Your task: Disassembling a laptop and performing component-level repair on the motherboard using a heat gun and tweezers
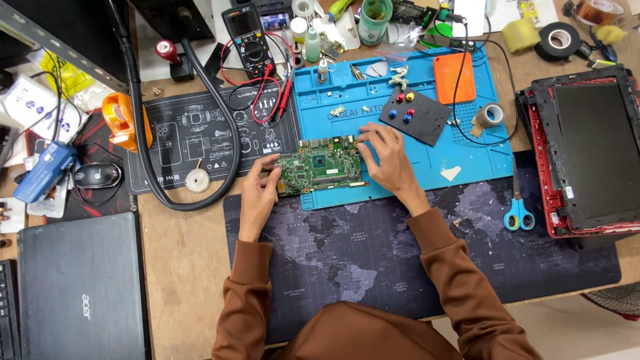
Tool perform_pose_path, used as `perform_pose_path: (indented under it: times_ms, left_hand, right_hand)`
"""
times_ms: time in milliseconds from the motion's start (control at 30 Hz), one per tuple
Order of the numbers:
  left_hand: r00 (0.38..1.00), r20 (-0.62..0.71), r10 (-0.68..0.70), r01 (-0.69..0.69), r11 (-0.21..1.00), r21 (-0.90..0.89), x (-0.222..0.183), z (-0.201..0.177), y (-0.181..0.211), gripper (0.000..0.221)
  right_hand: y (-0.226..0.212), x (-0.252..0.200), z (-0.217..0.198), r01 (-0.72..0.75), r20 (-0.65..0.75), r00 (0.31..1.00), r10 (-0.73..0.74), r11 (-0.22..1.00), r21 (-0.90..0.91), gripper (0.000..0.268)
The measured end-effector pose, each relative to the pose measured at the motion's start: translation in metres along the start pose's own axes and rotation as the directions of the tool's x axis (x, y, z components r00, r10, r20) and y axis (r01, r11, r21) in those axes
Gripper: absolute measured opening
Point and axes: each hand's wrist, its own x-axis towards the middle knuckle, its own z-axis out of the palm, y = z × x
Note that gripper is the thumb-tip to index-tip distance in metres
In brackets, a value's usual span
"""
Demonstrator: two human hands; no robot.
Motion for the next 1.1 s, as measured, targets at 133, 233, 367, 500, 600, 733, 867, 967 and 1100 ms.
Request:
perform_pose_path:
  times_ms: [133,233,367,500,600,733,867,967,1100]
  left_hand:
    - [0.997,-0.018,0.078,-0.077,0.995,0.056,0.004,-0.003,-0.009,0.027]
    - [0.995,-0.046,0.088,-0.084,0.992,0.091,0.006,-0.001,-0.017,0.027]
    - [0.992,-0.076,0.101,-0.090,0.988,0.128,0.002,0.003,-0.017,0.027]
    - [0.986,-0.121,0.112,-0.095,0.986,0.137,0.000,0.008,-0.002,0.031]
    - [0.981,-0.147,0.123,-0.100,0.984,0.149,-0.001,0.010,0.009,0.030]
    - [0.976,-0.176,0.125,-0.093,0.980,0.178,-0.004,0.013,0.013,0.030]
    - [0.963,-0.220,0.155,-0.099,0.964,0.245,-0.004,0.016,0.007,0.028]
    - [0.952,-0.254,0.174,-0.103,0.957,0.271,-0.003,0.017,0.003,0.029]
    - [0.943,-0.273,0.192,-0.104,0.947,0.305,-0.001,0.017,-0.004,0.029]
  right_hand:
    - [0.002,-0.001,0.001,0.010,0.021,1.000,-0.009,0.999,-0.030,0.019]
    - [0.005,-0.001,0.002,0.036,0.022,0.999,-0.034,0.997,-0.065,0.020]
    - [0.005,-0.004,0.004,0.036,0.023,0.999,-0.034,0.996,-0.088,0.020]
    - [0.002,-0.003,0.003,0.022,0.007,1.000,-0.022,0.994,-0.107,0.020]
    - [0.004,-0.002,0.004,0.020,0.006,1.000,-0.019,0.995,-0.096,0.019]
    - [-0.001,0.000,0.001,-0.008,-0.016,1.000,0.006,0.996,-0.094,0.020]
    - [-0.001,0.000,0.000,-0.007,-0.021,1.000,0.005,0.995,-0.096,0.019]
    - [-0.002,0.001,0.000,-0.013,-0.026,1.000,0.011,0.996,-0.090,0.018]
    - [0.001,0.004,-0.001,-0.073,-0.046,0.996,0.072,0.997,-0.012,0.019]
